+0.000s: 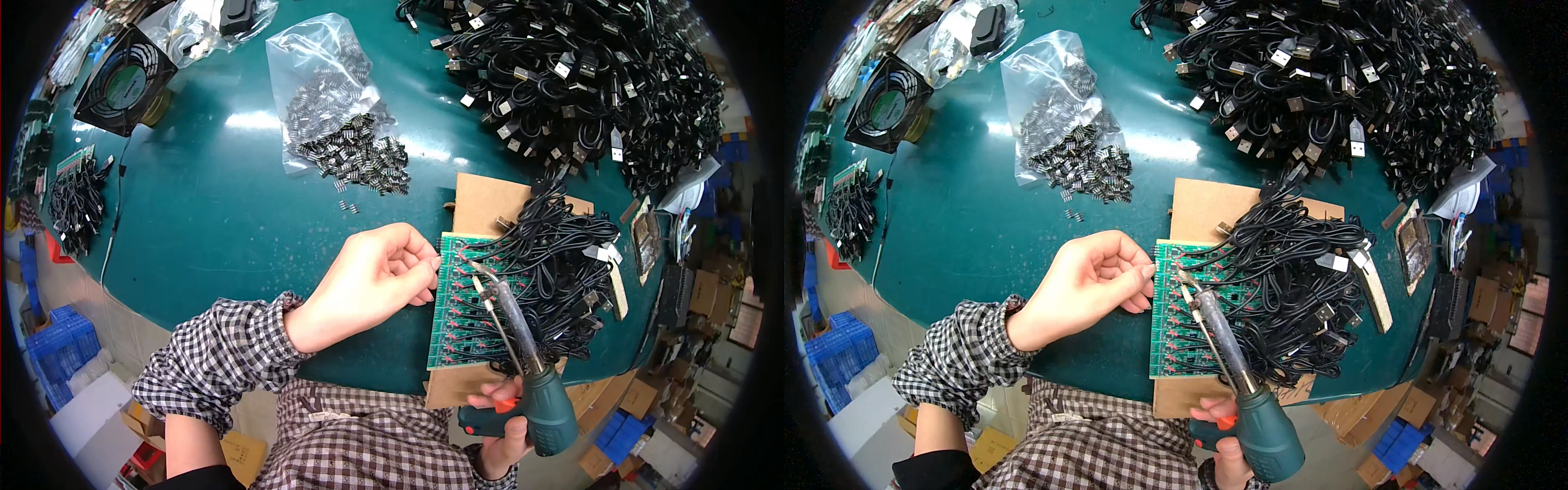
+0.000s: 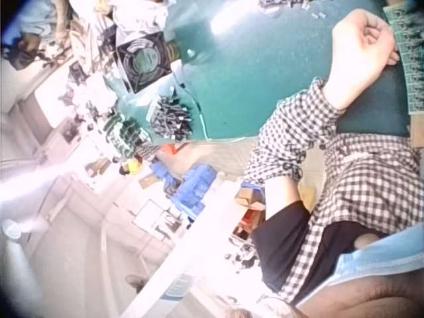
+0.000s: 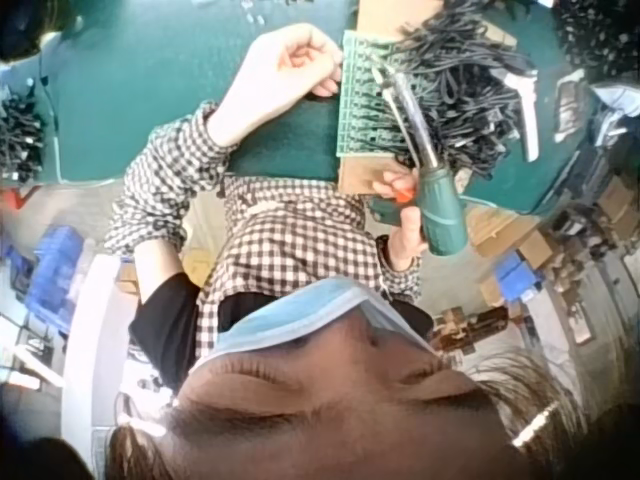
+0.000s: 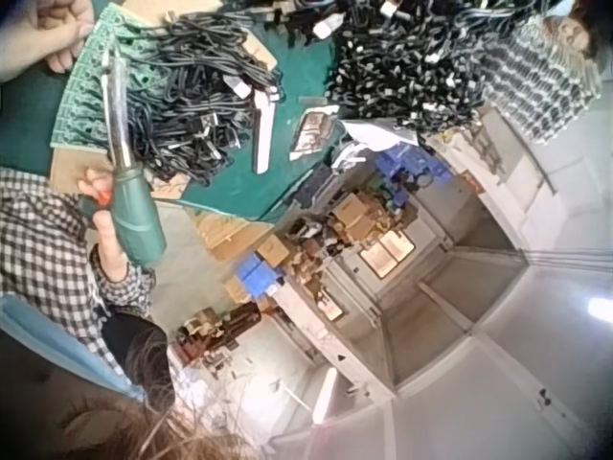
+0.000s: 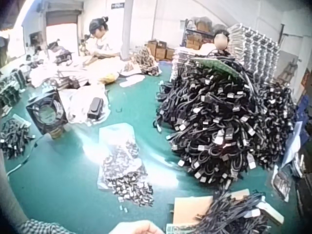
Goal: The person places electronic components onto a circuit board and solders them using a soldering gun. After moving the finished board assembly aside, the person picks up another circuit board to solder components onto it.
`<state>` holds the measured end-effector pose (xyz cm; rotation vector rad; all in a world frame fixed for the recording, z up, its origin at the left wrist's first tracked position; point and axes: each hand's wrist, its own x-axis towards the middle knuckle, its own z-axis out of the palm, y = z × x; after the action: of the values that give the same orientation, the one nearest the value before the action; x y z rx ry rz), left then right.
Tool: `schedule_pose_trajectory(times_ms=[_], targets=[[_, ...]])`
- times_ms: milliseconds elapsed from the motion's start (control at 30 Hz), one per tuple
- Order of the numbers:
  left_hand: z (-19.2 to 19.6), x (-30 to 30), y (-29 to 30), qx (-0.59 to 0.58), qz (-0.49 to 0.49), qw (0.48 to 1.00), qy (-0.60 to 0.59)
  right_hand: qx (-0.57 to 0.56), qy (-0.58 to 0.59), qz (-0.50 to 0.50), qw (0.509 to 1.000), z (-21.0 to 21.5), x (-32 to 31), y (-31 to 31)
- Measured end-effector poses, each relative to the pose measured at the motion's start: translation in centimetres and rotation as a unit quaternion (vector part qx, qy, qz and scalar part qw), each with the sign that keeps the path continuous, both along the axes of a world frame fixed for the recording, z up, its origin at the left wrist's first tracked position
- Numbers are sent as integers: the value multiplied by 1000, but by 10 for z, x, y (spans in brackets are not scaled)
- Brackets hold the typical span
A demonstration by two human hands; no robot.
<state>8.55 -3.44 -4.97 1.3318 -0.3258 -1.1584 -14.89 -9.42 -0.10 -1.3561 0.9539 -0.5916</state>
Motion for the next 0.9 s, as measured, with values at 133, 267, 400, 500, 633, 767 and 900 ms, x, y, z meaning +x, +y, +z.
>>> schedule_pose_trajectory(times_ms=[133, 267, 400, 500, 633, 767, 900], targets=[[1, 1, 1, -5, 5, 999, 43, 1, 8, 2, 1000, 1, 1, 0], [0, 2, 1, -6, 0, 999, 50, 3, 15, 1, 1000, 0, 1, 0], [-1, 1, 2, -14, 10, 998, 53, -1, 17, 7, 1000, 0, 2, 0], [0, 2, 1, -16, 10, 998, 52, -2, 15, 14, 1000, 0, 2, 1], [-2, 2, 1, -13, 3, 999, 49, -1, 23, 15, 1000, 2, 3, 1], [-2, 3, 2, -15, -2, 998, 55, 4, 23, 13, 1000, 1, 3, 1], [-2, 3, 2, -18, -2, 998, 54, 9, 18, 14, 1000, 1, 3, 1]])
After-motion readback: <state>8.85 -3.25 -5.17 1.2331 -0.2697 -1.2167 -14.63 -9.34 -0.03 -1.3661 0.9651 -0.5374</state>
